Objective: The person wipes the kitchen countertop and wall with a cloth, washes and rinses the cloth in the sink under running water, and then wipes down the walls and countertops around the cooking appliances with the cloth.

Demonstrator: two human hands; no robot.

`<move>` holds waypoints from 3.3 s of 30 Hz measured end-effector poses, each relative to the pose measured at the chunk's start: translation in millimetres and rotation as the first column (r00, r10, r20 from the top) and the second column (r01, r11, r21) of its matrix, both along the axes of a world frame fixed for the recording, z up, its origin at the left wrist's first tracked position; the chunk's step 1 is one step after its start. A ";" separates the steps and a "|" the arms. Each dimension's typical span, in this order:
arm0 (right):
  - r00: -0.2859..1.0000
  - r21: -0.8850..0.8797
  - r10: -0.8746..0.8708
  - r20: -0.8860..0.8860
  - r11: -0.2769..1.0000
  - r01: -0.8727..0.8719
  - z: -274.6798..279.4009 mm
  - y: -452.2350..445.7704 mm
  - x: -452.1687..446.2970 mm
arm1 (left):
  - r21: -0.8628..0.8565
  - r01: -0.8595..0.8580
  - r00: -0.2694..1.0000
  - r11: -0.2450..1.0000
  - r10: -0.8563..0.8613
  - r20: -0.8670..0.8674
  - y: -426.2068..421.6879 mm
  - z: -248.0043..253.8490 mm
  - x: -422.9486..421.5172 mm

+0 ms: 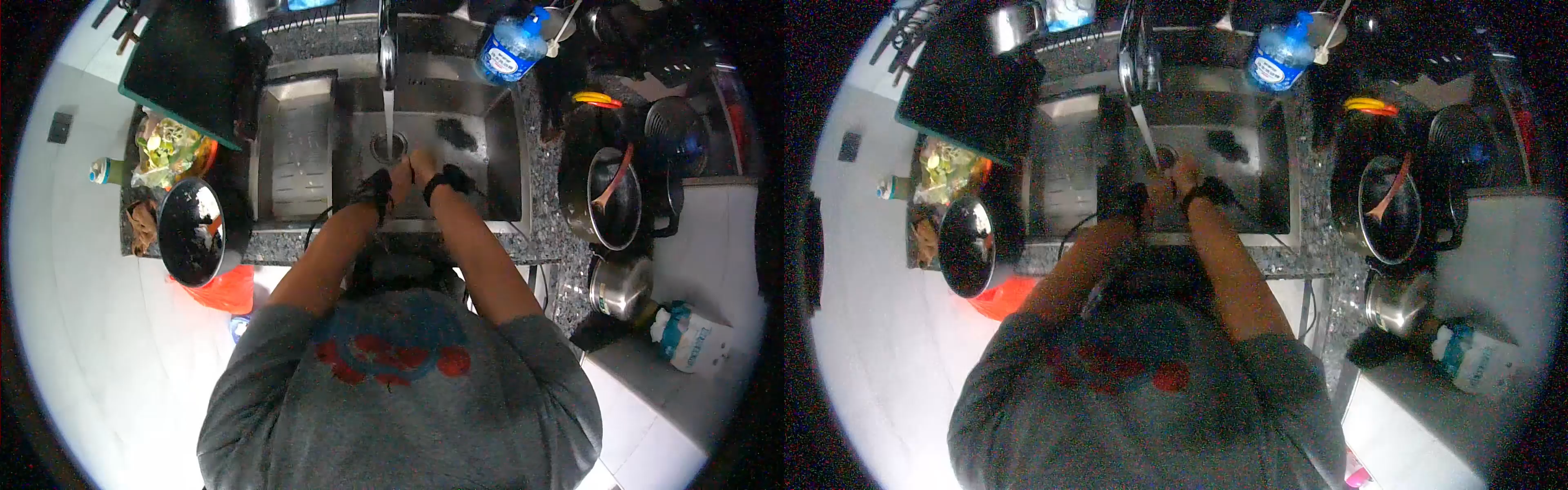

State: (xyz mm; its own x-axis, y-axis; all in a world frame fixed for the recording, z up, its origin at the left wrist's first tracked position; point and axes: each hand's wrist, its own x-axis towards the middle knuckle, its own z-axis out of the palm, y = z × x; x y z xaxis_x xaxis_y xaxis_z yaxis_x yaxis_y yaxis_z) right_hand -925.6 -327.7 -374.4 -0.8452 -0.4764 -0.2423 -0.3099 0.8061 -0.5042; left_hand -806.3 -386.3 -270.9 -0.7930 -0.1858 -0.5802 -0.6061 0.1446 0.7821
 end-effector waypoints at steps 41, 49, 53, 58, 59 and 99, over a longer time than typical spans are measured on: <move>0.461 -0.634 -0.702 -0.542 0.702 0.324 347.7 237.2 274.6 | -0.432 0.188 0.166 0.882 -0.463 -0.871 119.2 209.8 90.7; 0.111 -0.767 -0.907 -0.406 0.405 0.498 374.5 316.8 472.5 | 0.034 0.753 0.368 0.657 -0.378 -0.849 262.2 247.6 196.4; 0.194 -0.685 -0.979 -0.068 0.187 0.704 334.6 340.4 559.1 | 0.726 0.623 0.779 0.290 -0.306 -0.547 334.0 272.9 293.3; 0.370 -0.726 -0.740 0.562 -0.226 0.650 261.9 380.7 640.3 | 0.929 0.360 0.783 -0.086 -0.513 -0.351 433.1 246.4 412.3; 0.394 -0.779 -0.716 0.576 -0.335 0.530 222.9 402.0 645.4 | 0.925 0.344 0.774 -0.160 -0.509 -0.375 452.7 242.1 440.5; -0.108 -0.954 -0.948 -0.298 0.293 0.062 503.3 747.7 381.0 | -0.381 -0.006 0.054 0.925 -0.380 -0.924 695.4 278.3 265.7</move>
State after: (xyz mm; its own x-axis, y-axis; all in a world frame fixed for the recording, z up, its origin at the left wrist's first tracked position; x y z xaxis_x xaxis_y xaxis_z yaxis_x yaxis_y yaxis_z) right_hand -544.6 420.0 128.8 -0.1783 0.6915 0.7000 -0.4169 0.5913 -0.6903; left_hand -540.6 309.1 7.3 -0.6208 0.1140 0.7756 0.7474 0.3845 0.5417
